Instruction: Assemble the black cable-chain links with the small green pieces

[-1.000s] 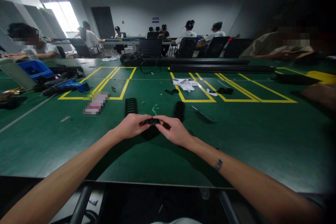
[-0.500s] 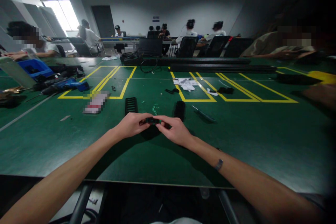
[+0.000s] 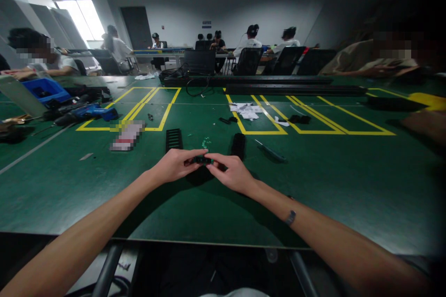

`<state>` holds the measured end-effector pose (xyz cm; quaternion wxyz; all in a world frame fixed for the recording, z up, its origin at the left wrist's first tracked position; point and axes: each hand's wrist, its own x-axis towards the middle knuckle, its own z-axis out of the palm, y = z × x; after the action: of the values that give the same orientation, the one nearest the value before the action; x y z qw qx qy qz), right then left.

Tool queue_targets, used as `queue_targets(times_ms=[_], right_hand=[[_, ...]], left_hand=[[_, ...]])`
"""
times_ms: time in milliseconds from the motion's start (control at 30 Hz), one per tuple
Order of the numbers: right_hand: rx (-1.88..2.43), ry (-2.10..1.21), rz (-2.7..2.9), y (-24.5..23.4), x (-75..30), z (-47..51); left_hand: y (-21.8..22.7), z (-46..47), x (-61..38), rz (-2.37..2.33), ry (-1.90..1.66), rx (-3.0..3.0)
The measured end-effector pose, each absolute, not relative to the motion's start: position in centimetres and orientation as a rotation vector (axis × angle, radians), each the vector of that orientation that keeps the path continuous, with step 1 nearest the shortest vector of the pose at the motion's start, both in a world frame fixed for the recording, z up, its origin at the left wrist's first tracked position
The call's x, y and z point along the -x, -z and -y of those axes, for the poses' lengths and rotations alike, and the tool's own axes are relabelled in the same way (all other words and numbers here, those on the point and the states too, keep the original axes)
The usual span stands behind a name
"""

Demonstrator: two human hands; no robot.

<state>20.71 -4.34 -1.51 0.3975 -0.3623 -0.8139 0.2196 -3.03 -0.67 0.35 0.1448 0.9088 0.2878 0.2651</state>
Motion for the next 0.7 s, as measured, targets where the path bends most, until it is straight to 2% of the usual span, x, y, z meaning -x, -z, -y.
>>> queue_targets(times_ms=[700], right_hand=[[0.897, -0.542, 2.065, 1.6, -20.8, 4.2]], left_hand=[[0.5, 0.2, 3.0, -0.763, -0.866, -2.667]])
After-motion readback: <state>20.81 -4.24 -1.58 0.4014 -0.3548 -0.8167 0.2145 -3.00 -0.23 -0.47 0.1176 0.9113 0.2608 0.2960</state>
